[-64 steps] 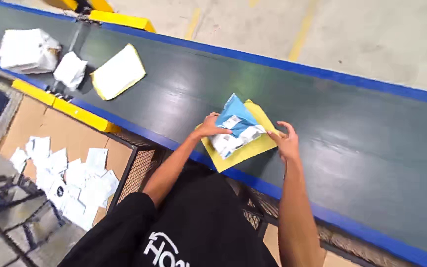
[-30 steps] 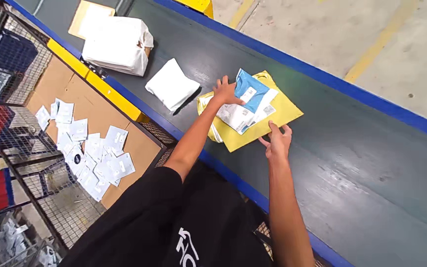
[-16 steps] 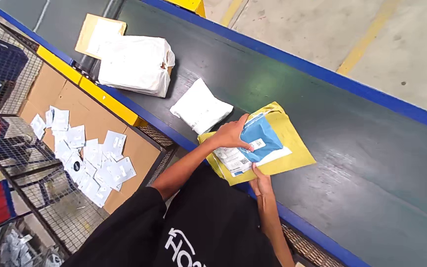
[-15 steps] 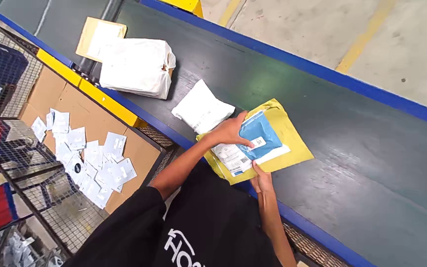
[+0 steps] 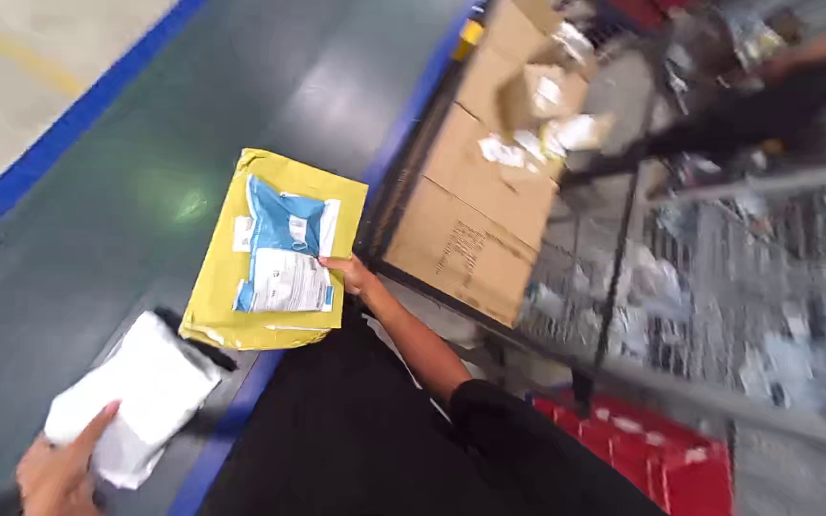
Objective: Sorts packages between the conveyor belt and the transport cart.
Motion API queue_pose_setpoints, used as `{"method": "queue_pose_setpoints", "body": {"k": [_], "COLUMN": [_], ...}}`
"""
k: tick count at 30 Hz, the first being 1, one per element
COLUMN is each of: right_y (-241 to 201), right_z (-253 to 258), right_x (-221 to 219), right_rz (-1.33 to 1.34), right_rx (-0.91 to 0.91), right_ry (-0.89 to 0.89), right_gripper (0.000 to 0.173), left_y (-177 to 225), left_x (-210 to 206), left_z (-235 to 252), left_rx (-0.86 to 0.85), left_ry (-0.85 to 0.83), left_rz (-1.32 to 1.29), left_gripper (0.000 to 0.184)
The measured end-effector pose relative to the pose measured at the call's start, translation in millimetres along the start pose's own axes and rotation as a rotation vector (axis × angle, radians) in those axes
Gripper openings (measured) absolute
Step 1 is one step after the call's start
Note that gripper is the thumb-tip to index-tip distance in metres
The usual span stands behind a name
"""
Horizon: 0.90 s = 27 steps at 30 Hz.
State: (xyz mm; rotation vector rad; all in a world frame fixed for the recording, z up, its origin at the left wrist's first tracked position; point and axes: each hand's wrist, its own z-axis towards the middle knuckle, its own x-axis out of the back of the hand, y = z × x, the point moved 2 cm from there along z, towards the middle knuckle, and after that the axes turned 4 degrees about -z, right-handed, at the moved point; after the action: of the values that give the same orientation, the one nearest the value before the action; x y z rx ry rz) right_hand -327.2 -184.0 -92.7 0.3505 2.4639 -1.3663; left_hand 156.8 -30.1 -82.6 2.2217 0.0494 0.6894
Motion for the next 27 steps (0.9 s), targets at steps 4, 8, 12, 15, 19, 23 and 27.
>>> {"method": "queue_pose_setpoints", "body": {"k": [4, 8, 12, 15, 19, 23, 27], "right_y": [-71.4, -180.6, -236.5, -213.0, -135.4, -212.4, -408.1], "right_z": [-20.3, -20.2, -11.4, -20.7, -31.9, 8.9, 80.7], "right_x": [164.8, 393.2, 472.4, 355.9, 251.3, 339.7, 491.7], "right_rz": [0.134, 0.356, 0.052, -0.421, 0.12, 0.286, 0.333], "right_rx": [0.258, 0.538, 0.458, 0.187, 0.067, 0.296, 0.759], "right_ry": [0.571, 0.966, 0.906, 0.347, 0.015, 0.527, 0.451], "right_gripper": [0.027, 0.05, 0.082, 0.069, 0.069, 0.035, 0.068], "left_y": [22.4, 73.5, 178.4, 262.7, 361.7, 433.7, 398.7], "left_x": [-61.4, -127.9, -223.0, -341.4, -503.9, -532.6, -458.7], "left_z": [-0.1, -0.3, -25.7, -60.1, -110.7, -135.4, -137.5], "left_rx": [-0.062, -0.173, -0.253, -0.317, -0.519, -0.79, -0.891], "left_ry": [-0.07, -0.111, -0.154, -0.23, -0.684, -0.734, -0.496], "left_rz": [-0.117, -0.118, -0.181, -0.167, -0.101, -0.149, 0.002], "left_gripper": [0.08, 0.077, 0.055, 0.055, 0.068, 0.082, 0.092]}}
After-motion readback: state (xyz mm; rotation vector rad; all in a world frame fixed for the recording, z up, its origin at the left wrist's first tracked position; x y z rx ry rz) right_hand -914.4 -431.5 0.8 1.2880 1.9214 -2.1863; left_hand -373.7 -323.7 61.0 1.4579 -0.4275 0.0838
